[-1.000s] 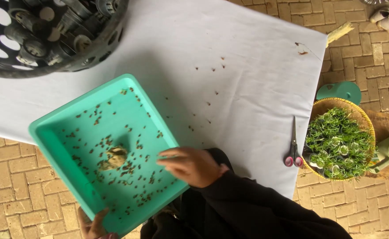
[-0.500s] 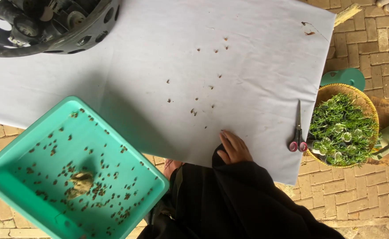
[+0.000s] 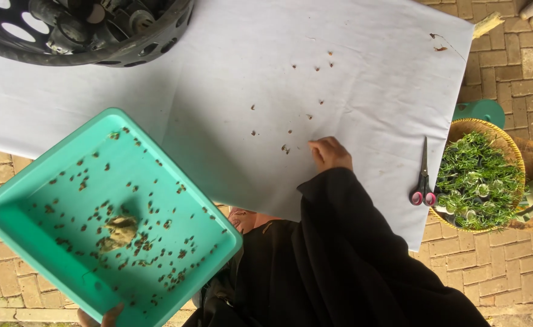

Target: Separating young plant seedlings from a shared tray and placing them into individual small containers or rockwool growth cubes for hydroponics.

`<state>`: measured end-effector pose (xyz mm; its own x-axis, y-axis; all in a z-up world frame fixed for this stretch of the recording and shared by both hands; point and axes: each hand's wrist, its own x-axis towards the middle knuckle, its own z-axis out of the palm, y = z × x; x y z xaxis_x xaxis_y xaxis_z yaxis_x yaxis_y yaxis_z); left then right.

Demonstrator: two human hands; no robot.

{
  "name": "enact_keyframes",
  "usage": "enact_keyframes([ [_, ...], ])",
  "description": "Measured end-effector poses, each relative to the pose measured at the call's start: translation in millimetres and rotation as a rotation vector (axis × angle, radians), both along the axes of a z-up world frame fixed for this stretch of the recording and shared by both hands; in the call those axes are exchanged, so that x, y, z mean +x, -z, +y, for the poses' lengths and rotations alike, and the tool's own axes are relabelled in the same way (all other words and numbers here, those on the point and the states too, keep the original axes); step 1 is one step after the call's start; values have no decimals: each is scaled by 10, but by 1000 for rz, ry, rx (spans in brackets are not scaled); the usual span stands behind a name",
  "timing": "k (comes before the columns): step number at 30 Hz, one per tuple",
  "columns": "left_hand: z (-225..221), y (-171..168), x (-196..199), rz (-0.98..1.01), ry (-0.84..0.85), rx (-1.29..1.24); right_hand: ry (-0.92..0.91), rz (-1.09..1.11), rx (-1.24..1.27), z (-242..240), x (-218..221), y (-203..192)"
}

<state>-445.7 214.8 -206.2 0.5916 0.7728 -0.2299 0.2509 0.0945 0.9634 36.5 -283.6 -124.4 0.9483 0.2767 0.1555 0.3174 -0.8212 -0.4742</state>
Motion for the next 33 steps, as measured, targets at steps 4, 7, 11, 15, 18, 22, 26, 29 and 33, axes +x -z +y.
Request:
enact_keyframes([
  [4, -43, -172, 610, -252, 435, 447, 17, 40, 43, 9, 185, -110],
  [7, -722, -1308, 1663, -426, 413, 615, 31, 33, -59, -70, 399, 75],
  [11, -616, -605, 1446, -151, 8, -157, 47, 12, 98, -94, 740, 74],
  [15, -702, -513, 1638, -218, 96, -193, -12, -45, 77, -46, 910, 150],
  [18, -819, -569, 1843, -241, 118, -210, -37, -114, -55, -31, 1007, 344],
  [22, -893, -433, 2017, -242, 124, -227, 8, -252, -196, -25, 1189, 649],
  [26, -1111, -613, 2248, -262, 107, -258, 52, -163, -176, -31, 1231, 485],
  [29, -1165, -571, 2349, -307, 91, -296, 132, 109, 193, 155, 1104, 20],
  [33, -1251, -491, 2465, -219, 114, -290, -215, 397, 705, 651, 585, -746],
])
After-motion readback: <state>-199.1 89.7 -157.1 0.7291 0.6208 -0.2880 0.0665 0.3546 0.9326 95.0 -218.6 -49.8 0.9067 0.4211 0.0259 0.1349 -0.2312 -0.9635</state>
